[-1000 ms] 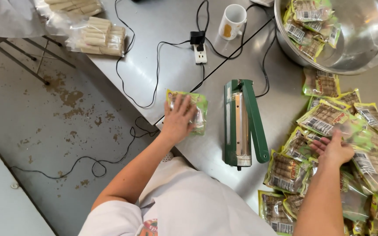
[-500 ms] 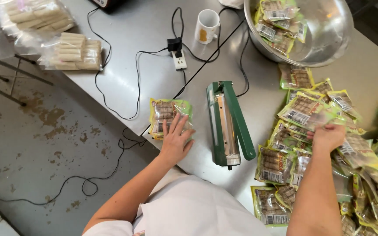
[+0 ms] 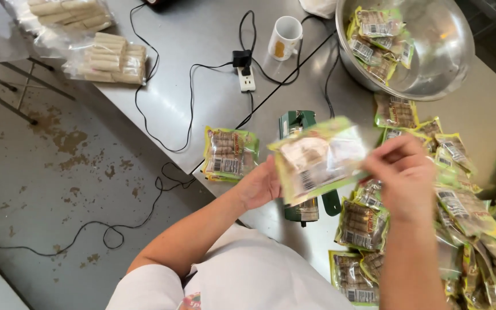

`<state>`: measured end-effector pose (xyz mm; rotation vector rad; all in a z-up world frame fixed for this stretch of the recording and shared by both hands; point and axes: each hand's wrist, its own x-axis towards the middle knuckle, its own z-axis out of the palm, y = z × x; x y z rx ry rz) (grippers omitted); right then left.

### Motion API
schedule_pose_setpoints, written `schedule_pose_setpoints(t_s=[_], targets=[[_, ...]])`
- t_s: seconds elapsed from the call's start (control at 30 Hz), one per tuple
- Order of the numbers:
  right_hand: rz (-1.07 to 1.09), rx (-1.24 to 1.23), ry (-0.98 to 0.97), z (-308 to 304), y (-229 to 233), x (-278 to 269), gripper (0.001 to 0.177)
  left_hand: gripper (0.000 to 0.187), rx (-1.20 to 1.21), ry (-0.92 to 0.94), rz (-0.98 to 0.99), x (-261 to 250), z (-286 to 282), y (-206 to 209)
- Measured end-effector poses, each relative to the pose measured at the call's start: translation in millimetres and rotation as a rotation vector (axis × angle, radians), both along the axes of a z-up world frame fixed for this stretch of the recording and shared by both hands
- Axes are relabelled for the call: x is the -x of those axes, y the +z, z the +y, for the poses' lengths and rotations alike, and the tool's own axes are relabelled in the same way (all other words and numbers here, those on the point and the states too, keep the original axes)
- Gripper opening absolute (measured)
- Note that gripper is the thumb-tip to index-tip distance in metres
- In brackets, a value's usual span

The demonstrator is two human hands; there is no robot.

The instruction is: Sealing small plastic bags containing food products using a manual heat sealer on a production table.

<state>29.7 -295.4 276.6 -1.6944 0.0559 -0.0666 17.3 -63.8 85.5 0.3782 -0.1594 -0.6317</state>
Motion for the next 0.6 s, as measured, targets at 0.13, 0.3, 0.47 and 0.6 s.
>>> schedule_pose_setpoints(t_s=[0.13, 0.3, 0.47, 0.6], targets=[[0.007, -0.034, 0.121, 8, -73, 14, 0.027, 0.044, -0.113, 0.314, 0.154, 10, 4, -13], [-0.130, 0.763, 0.021, -18, -114, 3, 0.019, 0.034, -0.444, 0.165, 0.336, 14, 22, -55], [-0.164, 0.917, 0.064, -25, -147, -5, 0.019, 0.039, -0.467, 0.236, 0.344, 9, -17, -79], [-0.075, 0.852, 0.016, 4, -149, 4, 0.026, 0.037, -0.445, 0.277, 0.277, -22, -31, -69]])
